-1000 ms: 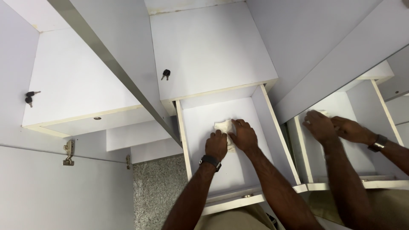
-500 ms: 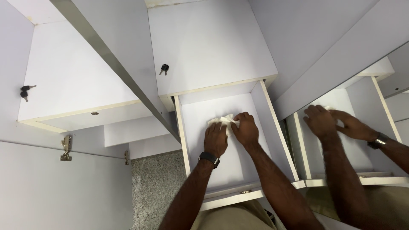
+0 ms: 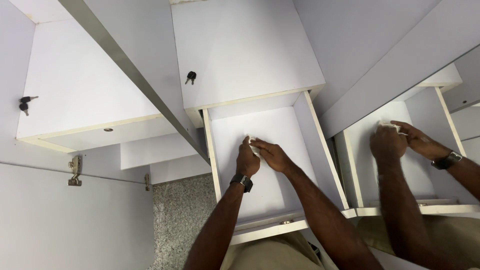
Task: The person cleans the interior of a white cabinet and its drawer using a white cloth. They wipe the bottom shelf, the sides, and the inside of the drawer, then close the drawer and continue wiping the cabinet surfaces.
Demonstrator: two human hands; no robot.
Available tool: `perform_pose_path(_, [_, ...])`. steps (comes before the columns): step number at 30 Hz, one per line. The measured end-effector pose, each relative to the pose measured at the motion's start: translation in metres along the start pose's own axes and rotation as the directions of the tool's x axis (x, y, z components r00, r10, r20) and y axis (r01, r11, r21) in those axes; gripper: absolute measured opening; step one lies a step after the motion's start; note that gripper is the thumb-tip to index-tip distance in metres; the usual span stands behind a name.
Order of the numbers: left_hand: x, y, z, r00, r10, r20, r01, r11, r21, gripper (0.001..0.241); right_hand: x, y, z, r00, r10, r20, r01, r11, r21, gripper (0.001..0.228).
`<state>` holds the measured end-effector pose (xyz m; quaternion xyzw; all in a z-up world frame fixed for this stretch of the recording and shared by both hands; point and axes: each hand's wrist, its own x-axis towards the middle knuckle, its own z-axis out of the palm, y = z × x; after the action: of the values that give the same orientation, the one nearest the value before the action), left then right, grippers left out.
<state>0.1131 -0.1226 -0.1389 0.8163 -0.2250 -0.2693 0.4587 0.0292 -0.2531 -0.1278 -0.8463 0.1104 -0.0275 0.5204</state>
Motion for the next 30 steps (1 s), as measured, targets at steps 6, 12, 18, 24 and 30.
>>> perform_pose_path(6, [-0.014, 0.024, -0.011, 0.998, -0.049, -0.029, 0.053, 0.989, 0.139, 0.066, -0.007, -0.031, 0.003, 0.951, 0.106, 0.291, 0.012, 0.926, -0.378, 0.056])
perform_pose_path(12, [-0.019, 0.008, 0.0, 0.986, 0.161, 0.04, -0.162, 0.874, 0.459, 0.057, -0.007, -0.013, 0.002, 0.943, 0.128, 0.309, 0.041, 0.872, -0.487, 0.055])
perform_pose_path(18, [-0.014, -0.004, 0.009, 0.983, 0.184, 0.008, -0.141, 0.727, 0.672, 0.063, -0.009, -0.037, 0.006, 0.979, 0.1, 0.178, 0.029, 0.795, -0.606, 0.067])
perform_pose_path(24, [-0.008, -0.006, 0.019, 0.989, 0.144, -0.04, -0.064, 0.647, 0.76, 0.066, -0.001, -0.003, 0.021, 0.988, -0.009, 0.153, 0.118, 0.681, -0.723, 0.071])
perform_pose_path(30, [0.064, -0.012, 0.016, 0.996, 0.087, -0.032, -0.014, 0.485, 0.874, 0.063, 0.056, -0.003, 0.013, 0.985, 0.029, 0.169, 0.099, 0.71, -0.697, 0.073])
